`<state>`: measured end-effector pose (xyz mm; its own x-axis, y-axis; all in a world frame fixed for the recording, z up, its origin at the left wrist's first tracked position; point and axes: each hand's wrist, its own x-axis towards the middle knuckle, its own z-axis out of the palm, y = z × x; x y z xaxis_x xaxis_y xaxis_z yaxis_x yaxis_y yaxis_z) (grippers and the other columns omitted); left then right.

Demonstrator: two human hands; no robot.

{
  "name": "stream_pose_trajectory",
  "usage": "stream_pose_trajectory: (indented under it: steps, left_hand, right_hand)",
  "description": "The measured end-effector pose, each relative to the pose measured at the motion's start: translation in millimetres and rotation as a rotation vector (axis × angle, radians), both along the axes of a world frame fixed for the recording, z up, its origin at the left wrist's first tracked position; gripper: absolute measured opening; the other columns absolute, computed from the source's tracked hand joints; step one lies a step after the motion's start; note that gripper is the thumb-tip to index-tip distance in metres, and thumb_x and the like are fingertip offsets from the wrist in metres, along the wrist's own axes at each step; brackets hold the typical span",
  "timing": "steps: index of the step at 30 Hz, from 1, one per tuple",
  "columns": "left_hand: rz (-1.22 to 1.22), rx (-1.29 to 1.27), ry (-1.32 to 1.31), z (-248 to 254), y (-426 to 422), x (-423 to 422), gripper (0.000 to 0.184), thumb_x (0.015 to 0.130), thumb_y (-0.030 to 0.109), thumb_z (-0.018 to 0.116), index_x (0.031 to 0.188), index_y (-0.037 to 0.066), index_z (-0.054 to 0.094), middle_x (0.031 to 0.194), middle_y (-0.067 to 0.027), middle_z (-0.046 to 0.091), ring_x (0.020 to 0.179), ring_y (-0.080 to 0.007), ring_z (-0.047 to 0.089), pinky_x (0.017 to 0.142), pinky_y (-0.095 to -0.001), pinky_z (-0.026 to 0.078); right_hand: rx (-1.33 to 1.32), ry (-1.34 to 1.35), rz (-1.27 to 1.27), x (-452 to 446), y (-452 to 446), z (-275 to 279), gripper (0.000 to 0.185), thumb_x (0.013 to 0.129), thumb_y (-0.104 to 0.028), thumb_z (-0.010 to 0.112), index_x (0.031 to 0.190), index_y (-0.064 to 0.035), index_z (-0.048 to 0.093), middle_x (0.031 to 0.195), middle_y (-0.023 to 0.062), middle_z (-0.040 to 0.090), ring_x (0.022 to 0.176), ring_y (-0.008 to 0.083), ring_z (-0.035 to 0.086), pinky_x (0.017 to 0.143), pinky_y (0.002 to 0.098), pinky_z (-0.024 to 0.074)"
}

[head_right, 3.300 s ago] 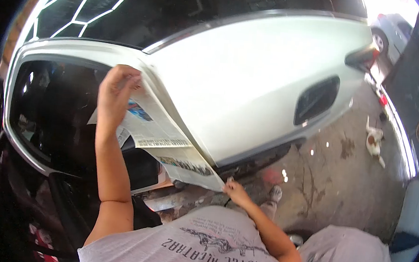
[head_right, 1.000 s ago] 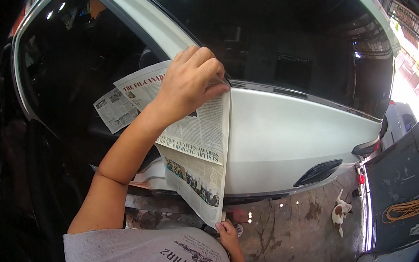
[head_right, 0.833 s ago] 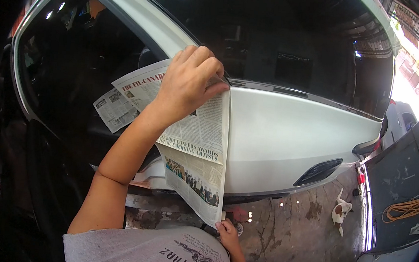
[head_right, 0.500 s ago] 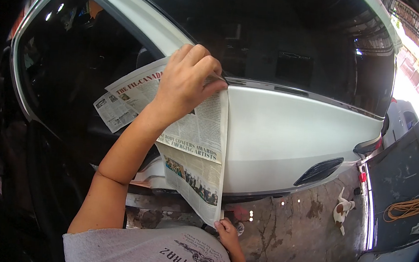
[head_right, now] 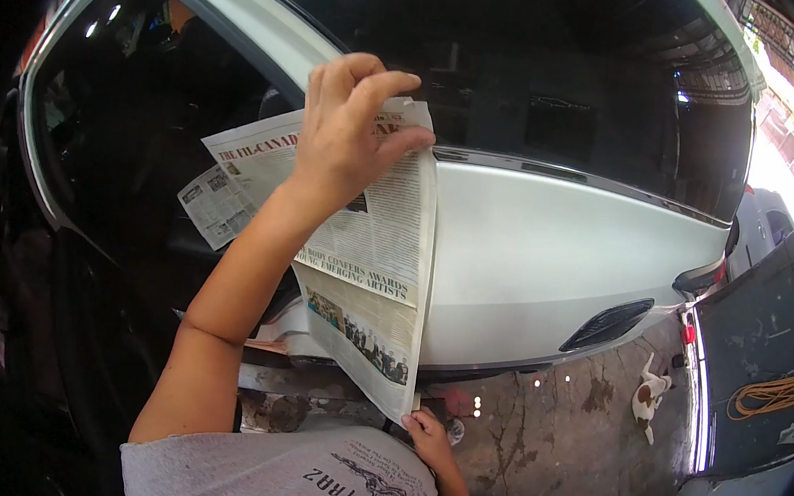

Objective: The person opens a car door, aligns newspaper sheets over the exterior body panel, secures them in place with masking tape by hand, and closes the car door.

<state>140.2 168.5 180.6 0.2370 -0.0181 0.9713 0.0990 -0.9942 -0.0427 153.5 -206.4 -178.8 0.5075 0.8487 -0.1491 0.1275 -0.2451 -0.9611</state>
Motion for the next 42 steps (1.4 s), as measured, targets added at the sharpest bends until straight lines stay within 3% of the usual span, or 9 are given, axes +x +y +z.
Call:
stream_pose_trajectory:
  steps: [4, 7, 13, 16, 25, 26, 30, 33, 42]
  left_hand:
    - [0.032, -0.072, 0.027, 4.1, -11.7, 1.1, 0.058, 0.069, 0.020, 0.094, 0.120, 0.015, 0.068, 0.124, -0.0088, 0.053, 0.114, -0.0309, 0.049, 0.094, -0.0398, 0.046]
    - [0.069, 0.077, -0.158, -5.6, -17.4, 1.2, 0.046, 0.074, 0.015, 0.090, 0.116, 0.015, 0.070, 0.123, -0.0067, 0.056, 0.115, -0.0296, 0.049, 0.098, -0.0399, 0.044]
    - [-0.012, 0.174, 0.135, -63.5, -10.1, -12.2, 0.044, 0.076, 0.005, 0.079, 0.119, 0.012, 0.074, 0.132, 0.0005, 0.065, 0.118, -0.0238, 0.053, 0.103, -0.0366, 0.042]
    - [0.007, 0.228, 0.228, -63.5, -6.6, -16.4, 0.054, 0.075, 0.007, 0.074, 0.129, 0.012, 0.072, 0.139, 0.0016, 0.064, 0.118, -0.0220, 0.055, 0.105, -0.0352, 0.041]
    - [0.046, 0.305, 0.279, -66.5, 0.3, -12.5, 0.053, 0.081, 0.010, 0.065, 0.134, 0.013, 0.070, 0.142, 0.0027, 0.062, 0.122, -0.0194, 0.055, 0.106, -0.0332, 0.040]
    - [0.059, 0.354, 0.249, -67.1, 3.0, -9.4, 0.052, 0.081, 0.014, 0.064, 0.132, 0.013, 0.071, 0.144, 0.0036, 0.058, 0.125, -0.0196, 0.054, 0.100, -0.0367, 0.045]
    - [0.096, 0.421, 0.232, -64.8, -4.9, -5.5, 0.048, 0.085, 0.019, 0.062, 0.132, 0.016, 0.071, 0.143, 0.0055, 0.059, 0.126, -0.0184, 0.055, 0.102, -0.0365, 0.045]
    - [-0.091, 0.409, 0.144, -68.8, -11.9, 3.3, 0.050, 0.080, 0.016, 0.067, 0.128, 0.002, 0.069, 0.140, -0.0083, 0.058, 0.128, -0.0289, 0.051, 0.103, -0.0435, 0.044]
    - [-0.119, 0.345, 0.091, -77.9, -7.6, 8.8, 0.048, 0.089, 0.019, 0.056, 0.132, -0.001, 0.064, 0.139, -0.0083, 0.056, 0.132, -0.0279, 0.047, 0.107, -0.0407, 0.042]
  right_hand:
    - [-0.048, 0.023, 0.020, 5.9, -1.3, -12.9, 0.028, 0.103, -0.022, 0.064, 0.095, 0.0047, 0.065, 0.089, 0.0065, 0.055, 0.084, 0.0157, 0.054, 0.075, 0.0301, 0.0434]
    - [-0.042, 0.066, 0.014, 4.3, 1.2, -10.3, 0.028, 0.103, -0.022, 0.065, 0.096, 0.0048, 0.066, 0.089, 0.0065, 0.055, 0.085, 0.0160, 0.054, 0.076, 0.0301, 0.0434]
    - [-0.028, -0.001, 0.009, 2.4, 2.3, 4.5, 0.027, 0.103, -0.022, 0.065, 0.097, 0.0047, 0.067, 0.090, 0.0077, 0.056, 0.086, 0.0185, 0.056, 0.078, 0.0311, 0.0439]
    - [-0.033, 0.001, 0.010, -0.2, 0.1, 0.5, 0.027, 0.103, -0.022, 0.065, 0.098, 0.0046, 0.067, 0.090, 0.0082, 0.056, 0.086, 0.0190, 0.056, 0.078, 0.0315, 0.0440]
    - [-0.068, 0.022, -0.028, -4.0, -4.6, -18.8, 0.028, 0.104, -0.023, 0.061, 0.094, 0.0029, 0.066, 0.088, 0.0083, 0.056, 0.085, 0.0183, 0.056, 0.078, 0.0315, 0.0445]
    - [-0.092, 0.031, -0.011, -3.4, -3.9, -18.6, 0.031, 0.106, -0.025, 0.059, 0.093, 0.0026, 0.066, 0.090, 0.0078, 0.058, 0.085, 0.0172, 0.057, 0.079, 0.0312, 0.0462]
    - [-0.087, 0.255, -0.026, -1.9, 7.4, -38.9, 0.034, 0.109, -0.028, 0.056, 0.101, 0.0027, 0.066, 0.094, 0.0069, 0.063, 0.089, 0.0160, 0.064, 0.081, 0.0305, 0.0489]
    - [-0.107, 0.304, -0.009, 3.6, 22.7, -39.3, 0.035, 0.110, -0.030, 0.053, 0.108, 0.0019, 0.066, 0.098, 0.0059, 0.066, 0.094, 0.0159, 0.068, 0.082, 0.0300, 0.0499]
    - [-0.171, 0.356, -0.074, 1.1, 21.4, -15.4, 0.031, 0.110, -0.028, 0.055, 0.110, 0.0008, 0.066, 0.104, 0.0065, 0.069, 0.098, 0.0166, 0.070, 0.083, 0.0297, 0.0508]
